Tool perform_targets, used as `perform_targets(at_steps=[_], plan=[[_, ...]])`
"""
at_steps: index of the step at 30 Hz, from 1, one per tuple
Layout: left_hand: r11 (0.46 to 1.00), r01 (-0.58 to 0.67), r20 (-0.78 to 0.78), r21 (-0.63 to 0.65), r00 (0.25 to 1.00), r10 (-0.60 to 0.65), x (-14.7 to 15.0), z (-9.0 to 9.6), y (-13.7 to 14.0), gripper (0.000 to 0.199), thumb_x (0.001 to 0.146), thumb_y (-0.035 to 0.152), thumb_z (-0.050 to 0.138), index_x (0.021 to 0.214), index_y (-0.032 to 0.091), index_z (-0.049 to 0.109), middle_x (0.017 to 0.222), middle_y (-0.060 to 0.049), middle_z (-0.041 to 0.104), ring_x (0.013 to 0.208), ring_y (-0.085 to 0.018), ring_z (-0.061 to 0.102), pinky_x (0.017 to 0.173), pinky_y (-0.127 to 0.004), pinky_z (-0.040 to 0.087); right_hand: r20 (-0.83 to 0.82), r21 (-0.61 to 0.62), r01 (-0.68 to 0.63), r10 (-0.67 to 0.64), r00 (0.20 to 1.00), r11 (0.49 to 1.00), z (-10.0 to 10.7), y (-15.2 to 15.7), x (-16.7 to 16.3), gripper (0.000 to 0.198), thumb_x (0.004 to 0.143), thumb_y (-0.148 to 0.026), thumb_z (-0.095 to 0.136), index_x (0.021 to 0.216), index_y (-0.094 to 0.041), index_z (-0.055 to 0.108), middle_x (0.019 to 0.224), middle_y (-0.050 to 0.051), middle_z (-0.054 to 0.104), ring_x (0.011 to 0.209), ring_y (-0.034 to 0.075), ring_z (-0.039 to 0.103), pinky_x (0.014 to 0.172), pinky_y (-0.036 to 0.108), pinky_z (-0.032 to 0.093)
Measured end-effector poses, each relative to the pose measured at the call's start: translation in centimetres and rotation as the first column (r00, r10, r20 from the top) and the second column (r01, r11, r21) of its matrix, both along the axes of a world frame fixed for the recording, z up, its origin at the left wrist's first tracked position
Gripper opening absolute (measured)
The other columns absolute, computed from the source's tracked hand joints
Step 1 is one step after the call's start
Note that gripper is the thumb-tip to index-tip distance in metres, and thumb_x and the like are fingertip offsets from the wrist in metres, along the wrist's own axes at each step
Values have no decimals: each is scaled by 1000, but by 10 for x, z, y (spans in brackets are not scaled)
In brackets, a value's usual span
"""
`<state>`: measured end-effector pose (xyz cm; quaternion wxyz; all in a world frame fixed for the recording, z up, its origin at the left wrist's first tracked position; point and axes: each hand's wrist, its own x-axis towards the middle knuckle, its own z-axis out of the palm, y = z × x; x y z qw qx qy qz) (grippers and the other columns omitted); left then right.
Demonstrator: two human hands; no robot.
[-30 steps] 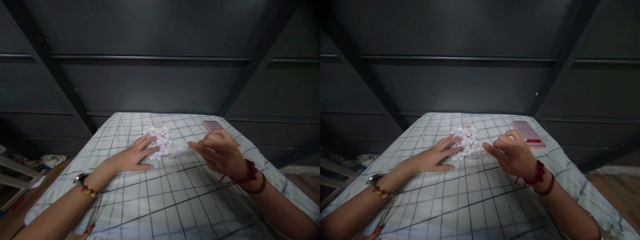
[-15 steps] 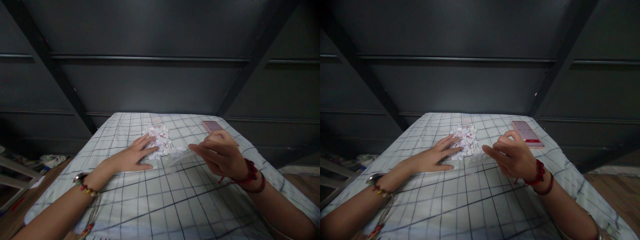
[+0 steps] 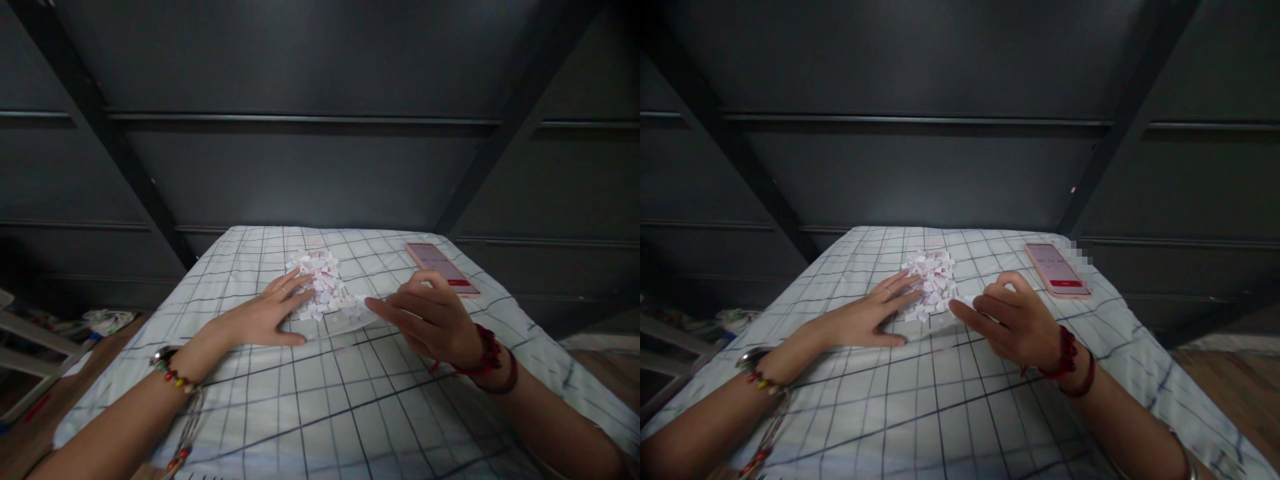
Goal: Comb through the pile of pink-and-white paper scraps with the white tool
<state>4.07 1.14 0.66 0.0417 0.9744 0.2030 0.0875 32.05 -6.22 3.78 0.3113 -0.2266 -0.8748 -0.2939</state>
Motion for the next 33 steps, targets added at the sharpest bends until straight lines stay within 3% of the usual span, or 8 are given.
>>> perform_targets(at_steps=[2,7,11,15,21,25,33], plan=[[1000,-4,-2,-5,1000,4,0,-1,0,83,79,56,55,141,22,12,147,-10,6,131,-34,0,104,-49,15,15,6,21,-21,1000,1000,0,1,-2,35,79,-2,40,110,-14,48,71,-1,60,66,11,45,67,31,34],[1000,-28,-33,-4,999,28,-1,-1,-1,86,78,57,55,141,20,9,147,-12,4,131,-34,-1,104,-48,14,7,61,227,-228,974,972,2,3,-2,30,80,-3,38,105,-16,49,60,-4,54,57,12,40,62,30,32],[999,-37,-38,-12,999,36,-1,1,-1,88,78,58,54,141,20,8,146,-12,5,131,-34,-1,104,-47,14,-40,15,128,-127,991,992,1,0,-2,32,80,-3,41,109,-14,48,65,-2,56,61,11,42,64,30,33],[1000,-30,-42,-3,999,29,-1,1,-1,89,78,59,54,141,20,6,146,-13,5,131,-34,-1,104,-48,13,15,16,38,-38,999,999,0,-1,-7,33,79,-2,40,109,-13,48,69,-1,58,66,12,44,67,30,34],[1000,-26,-37,-5,999,26,-1,-2,1,91,77,60,54,141,20,4,146,-13,4,131,-34,-1,104,-48,14,42,123,309,-316,948,943,5,4,-4,29,79,-3,38,101,-14,52,57,-3,51,57,14,38,62,30,30],[1000,-15,-35,-13,999,15,-2,-2,1,90,77,60,53,141,22,3,146,-12,3,131,-35,-1,104,-49,14,-29,152,407,-408,913,900,10,4,7,25,80,-10,42,101,-15,54,56,-1,51,60,15,41,63,31,29],[1000,8,-16,-11,1000,-8,-2,-3,1,88,78,56,56,141,28,1,147,-10,-1,131,-35,-2,104,-50,14,55,163,492,-506,861,855,16,10,27,22,78,-11,46,96,-13,60,65,3,58,67,16,47,67,31,30]])
